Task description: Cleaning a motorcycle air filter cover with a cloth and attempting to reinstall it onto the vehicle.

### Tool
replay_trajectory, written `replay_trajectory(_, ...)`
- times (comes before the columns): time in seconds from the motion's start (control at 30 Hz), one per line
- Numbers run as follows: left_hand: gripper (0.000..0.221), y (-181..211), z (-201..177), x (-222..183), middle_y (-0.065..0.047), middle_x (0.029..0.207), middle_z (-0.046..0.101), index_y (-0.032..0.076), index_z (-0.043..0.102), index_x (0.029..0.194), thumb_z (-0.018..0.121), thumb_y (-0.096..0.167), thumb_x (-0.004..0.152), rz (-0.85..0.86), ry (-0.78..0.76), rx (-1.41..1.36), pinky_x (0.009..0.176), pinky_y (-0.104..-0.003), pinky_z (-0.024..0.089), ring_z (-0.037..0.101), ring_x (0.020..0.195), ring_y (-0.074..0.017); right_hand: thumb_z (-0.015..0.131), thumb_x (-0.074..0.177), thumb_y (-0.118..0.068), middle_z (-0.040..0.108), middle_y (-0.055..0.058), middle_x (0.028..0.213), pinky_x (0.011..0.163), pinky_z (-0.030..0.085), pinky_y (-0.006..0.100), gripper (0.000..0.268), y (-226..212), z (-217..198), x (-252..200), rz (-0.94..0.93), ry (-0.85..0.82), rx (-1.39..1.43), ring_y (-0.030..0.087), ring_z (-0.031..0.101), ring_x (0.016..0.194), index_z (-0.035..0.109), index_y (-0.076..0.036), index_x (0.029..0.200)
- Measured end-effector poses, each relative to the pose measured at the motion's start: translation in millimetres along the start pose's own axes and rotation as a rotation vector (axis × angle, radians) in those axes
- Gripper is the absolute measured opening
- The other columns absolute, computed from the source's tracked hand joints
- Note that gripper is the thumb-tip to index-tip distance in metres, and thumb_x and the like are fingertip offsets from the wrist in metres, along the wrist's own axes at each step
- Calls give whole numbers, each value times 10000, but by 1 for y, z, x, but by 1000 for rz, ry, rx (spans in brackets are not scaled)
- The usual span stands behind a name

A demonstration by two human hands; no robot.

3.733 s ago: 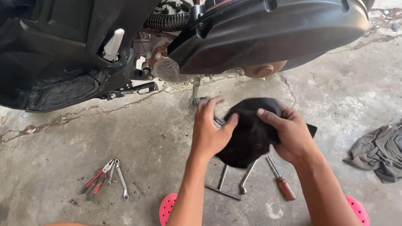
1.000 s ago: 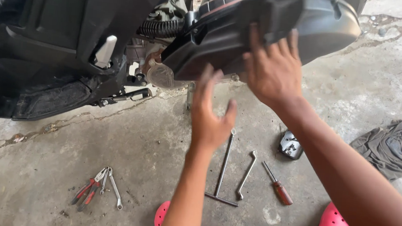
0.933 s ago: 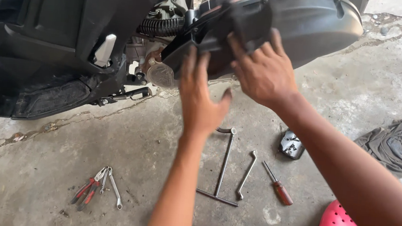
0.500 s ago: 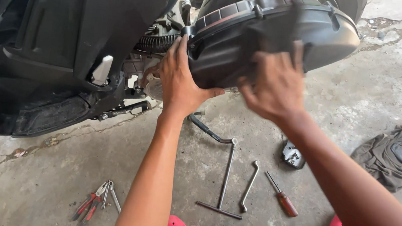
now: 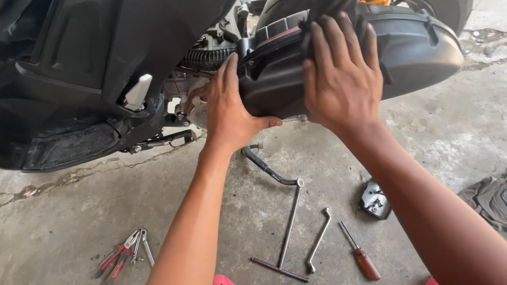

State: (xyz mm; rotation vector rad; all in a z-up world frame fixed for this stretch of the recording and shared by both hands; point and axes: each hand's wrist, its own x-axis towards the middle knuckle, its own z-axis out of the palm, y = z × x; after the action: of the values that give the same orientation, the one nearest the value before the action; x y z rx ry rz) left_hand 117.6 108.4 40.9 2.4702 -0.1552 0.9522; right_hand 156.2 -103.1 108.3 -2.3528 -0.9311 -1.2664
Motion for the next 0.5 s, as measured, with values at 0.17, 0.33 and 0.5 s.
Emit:
replay_trajectory(0.17, 1458, 1, -3, 2, -264, 1571, 405, -6, 275, 1550, 1047, 551, 446, -68, -77, 25, 1162, -556, 364, 450, 1424, -434, 491, 1116, -358, 712, 138, 1298, 1181, 337, 484, 426, -22, 36, 45, -190, -153, -59, 323, 648, 1241, 727, -25, 1239)
replay_trajectory(0.33, 1379, 7, -6, 1, -240, 1586, 396, -10, 299, 1536, 1052, 465, 484, -71, -96, 36, 1173, -526, 355, 429, 1447, -395, 542, 1058, -333, 716, 110, 1253, 1086, 446, 435, 384, -15, 23, 42, -411, -165, 18, 294, 664, 1120, 752, -32, 1171)
replay_trajectory(0.5, 1459, 5, -5, 0, -265, 1565, 413, -12, 268, 1558, 1049, 531, 451, -52, -46, 16, 1151, -564, 373, 462, 1409, -447, 649, 1076, -155, 692, 202, 1392, 1172, 433, 482, 334, 41, 0, 8, -169, 13, -56, 346, 667, 1265, 723, 35, 1340)
